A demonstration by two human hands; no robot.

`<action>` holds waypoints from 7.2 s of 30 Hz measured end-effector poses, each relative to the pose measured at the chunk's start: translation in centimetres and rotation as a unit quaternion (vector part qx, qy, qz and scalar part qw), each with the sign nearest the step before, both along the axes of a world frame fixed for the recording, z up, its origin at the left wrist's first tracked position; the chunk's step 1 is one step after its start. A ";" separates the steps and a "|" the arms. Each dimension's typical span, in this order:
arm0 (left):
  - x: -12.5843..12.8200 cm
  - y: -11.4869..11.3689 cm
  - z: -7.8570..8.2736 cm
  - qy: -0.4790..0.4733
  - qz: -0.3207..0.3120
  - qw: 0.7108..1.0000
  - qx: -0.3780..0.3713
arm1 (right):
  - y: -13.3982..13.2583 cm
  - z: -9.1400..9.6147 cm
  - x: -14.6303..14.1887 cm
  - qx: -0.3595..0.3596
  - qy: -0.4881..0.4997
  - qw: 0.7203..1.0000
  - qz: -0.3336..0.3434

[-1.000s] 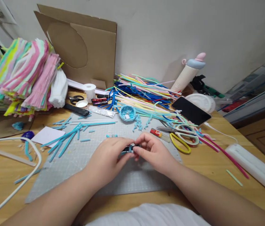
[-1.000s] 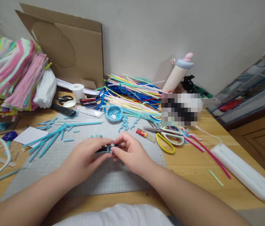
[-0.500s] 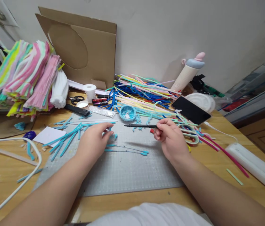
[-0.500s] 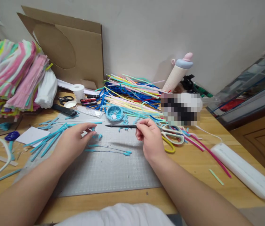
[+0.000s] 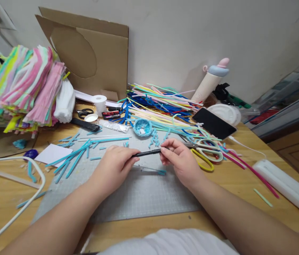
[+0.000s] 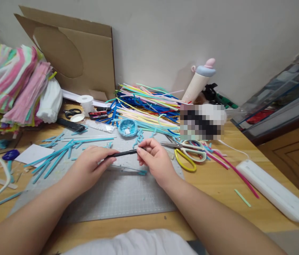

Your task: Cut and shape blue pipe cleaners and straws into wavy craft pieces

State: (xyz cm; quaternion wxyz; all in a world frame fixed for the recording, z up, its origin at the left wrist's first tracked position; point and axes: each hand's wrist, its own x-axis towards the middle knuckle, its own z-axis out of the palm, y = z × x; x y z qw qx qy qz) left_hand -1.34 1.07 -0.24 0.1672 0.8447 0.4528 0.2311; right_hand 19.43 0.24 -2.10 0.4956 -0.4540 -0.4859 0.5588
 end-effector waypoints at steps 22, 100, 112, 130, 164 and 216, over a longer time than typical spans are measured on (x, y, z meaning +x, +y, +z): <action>0.4 -0.3 0.7 -0.402 0.201 0.881 -0.150 | -0.3 -0.5 -0.1 0.191 -0.536 0.806 0.162; 3.0 -3.0 -0.6 -0.484 -0.009 0.643 -0.594 | -1.3 0.4 -1.1 -0.038 0.069 0.997 -0.004; 3.1 -2.9 -0.4 -0.464 -0.012 0.652 -0.600 | -1.4 0.1 -1.3 -0.021 0.027 0.999 0.003; 3.0 -3.2 -0.5 -0.317 0.007 0.799 -0.510 | -1.0 1.0 -0.4 0.080 -0.055 0.995 0.010; 1.8 -3.8 -0.2 0.002 -0.141 0.969 -0.202 | -1.0 3.4 2.3 0.459 -0.516 0.714 0.116; 1.5 -3.8 0.2 -0.018 -0.113 0.991 -0.064 | -1.0 2.9 1.9 0.385 -0.468 0.791 0.088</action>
